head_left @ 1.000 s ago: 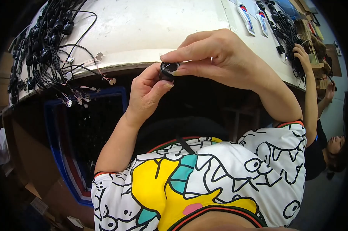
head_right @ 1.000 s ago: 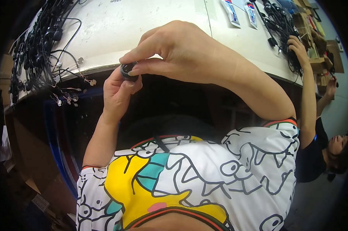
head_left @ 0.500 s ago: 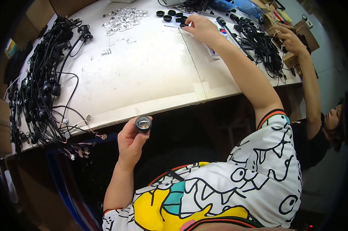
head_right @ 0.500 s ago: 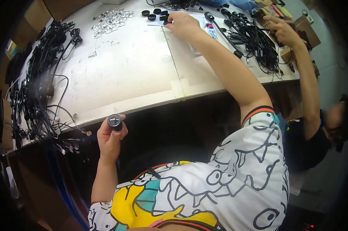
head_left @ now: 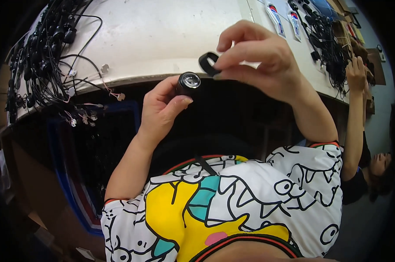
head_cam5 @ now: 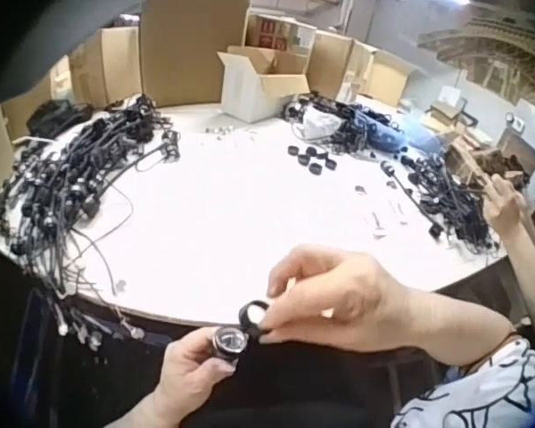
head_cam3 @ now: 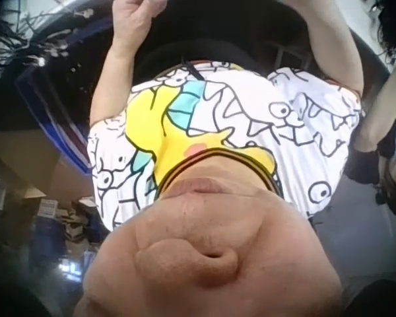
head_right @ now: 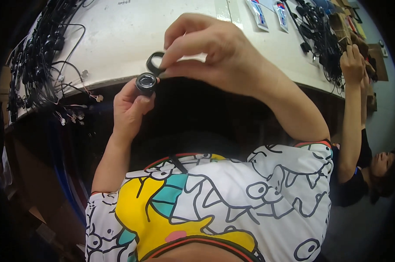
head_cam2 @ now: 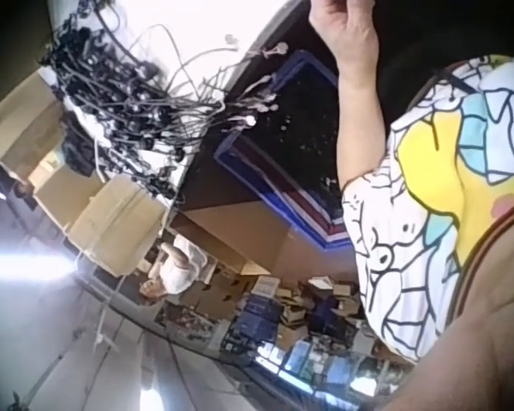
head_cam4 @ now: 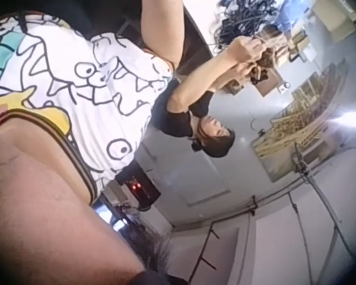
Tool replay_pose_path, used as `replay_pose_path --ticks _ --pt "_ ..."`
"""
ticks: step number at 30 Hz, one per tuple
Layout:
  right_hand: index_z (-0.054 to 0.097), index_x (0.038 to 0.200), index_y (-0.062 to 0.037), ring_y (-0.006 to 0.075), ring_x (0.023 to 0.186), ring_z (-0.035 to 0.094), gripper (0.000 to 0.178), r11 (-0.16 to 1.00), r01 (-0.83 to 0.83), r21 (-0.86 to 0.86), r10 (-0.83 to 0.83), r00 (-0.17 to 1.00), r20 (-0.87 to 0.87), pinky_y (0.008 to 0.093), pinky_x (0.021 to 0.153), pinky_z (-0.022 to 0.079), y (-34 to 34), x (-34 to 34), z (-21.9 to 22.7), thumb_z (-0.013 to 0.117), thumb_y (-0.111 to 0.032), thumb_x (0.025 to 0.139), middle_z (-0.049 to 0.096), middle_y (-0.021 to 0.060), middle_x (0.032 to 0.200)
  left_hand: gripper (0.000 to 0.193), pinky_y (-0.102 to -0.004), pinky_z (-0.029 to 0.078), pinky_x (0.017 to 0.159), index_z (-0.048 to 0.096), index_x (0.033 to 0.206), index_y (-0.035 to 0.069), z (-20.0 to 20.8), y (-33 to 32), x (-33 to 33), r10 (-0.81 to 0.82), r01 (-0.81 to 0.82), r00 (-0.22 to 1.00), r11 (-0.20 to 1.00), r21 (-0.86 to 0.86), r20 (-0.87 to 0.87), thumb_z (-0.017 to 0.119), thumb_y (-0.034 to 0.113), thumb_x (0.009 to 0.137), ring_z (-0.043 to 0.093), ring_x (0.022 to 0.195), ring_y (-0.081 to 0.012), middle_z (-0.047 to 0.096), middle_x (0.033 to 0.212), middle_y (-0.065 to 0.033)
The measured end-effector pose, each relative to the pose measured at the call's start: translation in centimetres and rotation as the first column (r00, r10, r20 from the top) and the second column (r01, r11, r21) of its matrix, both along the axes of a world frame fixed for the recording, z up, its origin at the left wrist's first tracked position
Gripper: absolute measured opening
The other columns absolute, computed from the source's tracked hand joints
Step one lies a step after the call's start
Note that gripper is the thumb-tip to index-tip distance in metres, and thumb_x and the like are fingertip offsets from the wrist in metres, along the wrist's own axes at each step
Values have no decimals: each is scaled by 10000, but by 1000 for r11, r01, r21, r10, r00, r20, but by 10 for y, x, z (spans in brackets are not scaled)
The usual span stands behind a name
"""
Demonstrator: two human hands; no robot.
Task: The person assembles LED lighting components by gluing LED chips and LED wiring into plastic housings with a glue tube.
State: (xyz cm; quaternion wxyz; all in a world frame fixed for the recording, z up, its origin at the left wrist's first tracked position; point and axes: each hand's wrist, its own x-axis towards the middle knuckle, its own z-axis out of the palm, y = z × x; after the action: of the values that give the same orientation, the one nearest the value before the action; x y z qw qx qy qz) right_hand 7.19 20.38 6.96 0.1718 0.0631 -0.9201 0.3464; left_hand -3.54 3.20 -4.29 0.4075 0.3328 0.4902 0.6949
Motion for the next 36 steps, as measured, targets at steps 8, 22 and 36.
replay_pose_path --ticks 8,22,36 --pt "633 780 -43 92 607 490 157 997 -66 29 65 997 47 209 504 372 -20 11 -16 701 6 647 509 34 776 272 -161 424 651 534 1054 -5 -4 -10 5 -106 106 993 994 19 47 595 29 791 500 732 -35 572 850 4" --pt "609 985 -53 138 575 520 338 993 -118 24 110 970 216 232 498 406 -15 12 -17 711 -127 672 578 57 795 263 -182 449 664 545 1027 -1 -4 -9 10 -165 169 983 985 33 -84 609 29 774 553 743 -61 601 817 -19" --pt "541 1035 -23 127 582 552 383 978 0 208 -68 944 322 213 556 439 -21 28 -18 695 -152 709 590 78 731 247 -171 450 607 574 985 -12 -1 -3 18 -65 56 988 997 -62 -144 639 50 755 559 680 -52 617 758 -26"
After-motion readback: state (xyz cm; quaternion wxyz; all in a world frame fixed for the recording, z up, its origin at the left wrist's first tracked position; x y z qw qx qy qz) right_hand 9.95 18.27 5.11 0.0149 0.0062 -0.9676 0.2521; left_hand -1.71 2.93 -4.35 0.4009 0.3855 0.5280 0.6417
